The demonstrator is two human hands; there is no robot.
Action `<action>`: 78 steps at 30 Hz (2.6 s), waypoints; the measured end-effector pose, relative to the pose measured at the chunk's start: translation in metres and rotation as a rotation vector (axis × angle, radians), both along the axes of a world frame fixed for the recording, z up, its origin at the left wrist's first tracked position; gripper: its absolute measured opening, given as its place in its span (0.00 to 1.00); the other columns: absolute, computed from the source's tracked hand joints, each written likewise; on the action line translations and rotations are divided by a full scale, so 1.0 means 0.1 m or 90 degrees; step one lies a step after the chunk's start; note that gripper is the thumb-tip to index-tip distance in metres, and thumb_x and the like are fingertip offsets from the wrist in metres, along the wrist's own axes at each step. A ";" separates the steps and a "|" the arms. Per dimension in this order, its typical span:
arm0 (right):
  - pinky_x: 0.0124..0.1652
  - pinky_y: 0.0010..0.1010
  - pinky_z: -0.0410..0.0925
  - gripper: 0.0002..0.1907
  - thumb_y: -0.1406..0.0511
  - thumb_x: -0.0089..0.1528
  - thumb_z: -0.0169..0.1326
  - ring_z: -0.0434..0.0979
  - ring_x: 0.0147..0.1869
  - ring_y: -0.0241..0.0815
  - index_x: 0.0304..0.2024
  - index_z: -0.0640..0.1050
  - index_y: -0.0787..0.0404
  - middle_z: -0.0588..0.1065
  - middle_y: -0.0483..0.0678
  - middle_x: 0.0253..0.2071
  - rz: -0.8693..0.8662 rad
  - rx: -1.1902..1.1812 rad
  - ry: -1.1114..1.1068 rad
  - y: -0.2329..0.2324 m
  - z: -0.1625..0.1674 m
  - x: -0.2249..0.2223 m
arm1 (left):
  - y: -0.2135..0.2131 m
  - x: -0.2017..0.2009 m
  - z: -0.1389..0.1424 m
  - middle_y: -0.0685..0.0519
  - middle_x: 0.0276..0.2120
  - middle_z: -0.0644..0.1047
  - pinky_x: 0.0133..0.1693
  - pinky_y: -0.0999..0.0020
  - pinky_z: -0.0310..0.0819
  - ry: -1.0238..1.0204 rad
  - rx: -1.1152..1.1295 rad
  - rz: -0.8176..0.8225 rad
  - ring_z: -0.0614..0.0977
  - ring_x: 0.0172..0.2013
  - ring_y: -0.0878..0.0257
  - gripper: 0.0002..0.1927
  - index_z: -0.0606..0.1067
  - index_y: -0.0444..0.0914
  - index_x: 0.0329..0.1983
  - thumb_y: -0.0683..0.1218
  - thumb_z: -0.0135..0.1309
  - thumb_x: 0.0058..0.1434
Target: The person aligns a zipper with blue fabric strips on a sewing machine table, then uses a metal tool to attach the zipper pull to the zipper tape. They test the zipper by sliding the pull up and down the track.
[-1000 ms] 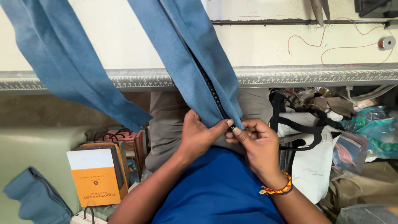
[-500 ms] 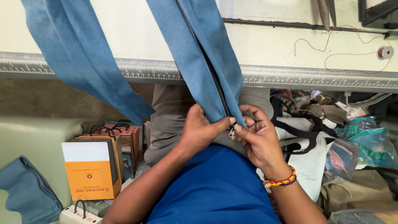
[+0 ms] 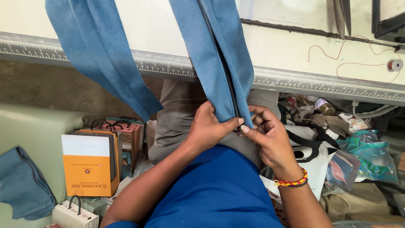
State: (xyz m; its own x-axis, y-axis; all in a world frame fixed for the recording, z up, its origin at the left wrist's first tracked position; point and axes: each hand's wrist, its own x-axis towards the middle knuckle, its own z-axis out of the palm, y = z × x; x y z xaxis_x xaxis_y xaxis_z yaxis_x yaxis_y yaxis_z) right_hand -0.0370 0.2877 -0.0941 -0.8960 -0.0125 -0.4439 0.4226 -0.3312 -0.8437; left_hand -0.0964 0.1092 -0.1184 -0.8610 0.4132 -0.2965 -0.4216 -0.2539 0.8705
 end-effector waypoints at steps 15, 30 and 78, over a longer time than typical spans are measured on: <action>0.57 0.30 0.71 0.23 0.69 0.64 0.60 0.74 0.58 0.35 0.59 0.67 0.65 0.71 0.49 0.53 0.114 0.280 0.148 -0.01 0.19 -0.05 | -0.05 -0.01 -0.01 0.47 0.42 0.82 0.47 0.66 0.82 0.006 -0.018 -0.009 0.85 0.43 0.62 0.18 0.75 0.28 0.47 0.35 0.64 0.54; 0.46 0.34 0.76 0.25 0.76 0.59 0.59 0.81 0.47 0.41 0.57 0.67 0.65 0.78 0.54 0.46 0.132 -0.020 -0.036 -0.01 0.20 -0.26 | -0.33 -0.09 0.17 0.47 0.42 0.84 0.48 0.67 0.82 0.018 -0.051 -0.056 0.86 0.44 0.63 0.19 0.75 0.28 0.48 0.39 0.64 0.54; 0.45 0.32 0.77 0.19 0.82 0.58 0.59 0.83 0.42 0.42 0.49 0.72 0.69 0.80 0.55 0.42 0.035 -0.100 -0.061 -0.09 -0.09 -0.31 | -0.26 0.12 -0.13 0.55 0.42 0.80 0.48 0.71 0.78 -0.013 0.043 0.142 0.81 0.43 0.69 0.20 0.72 0.34 0.50 0.32 0.61 0.55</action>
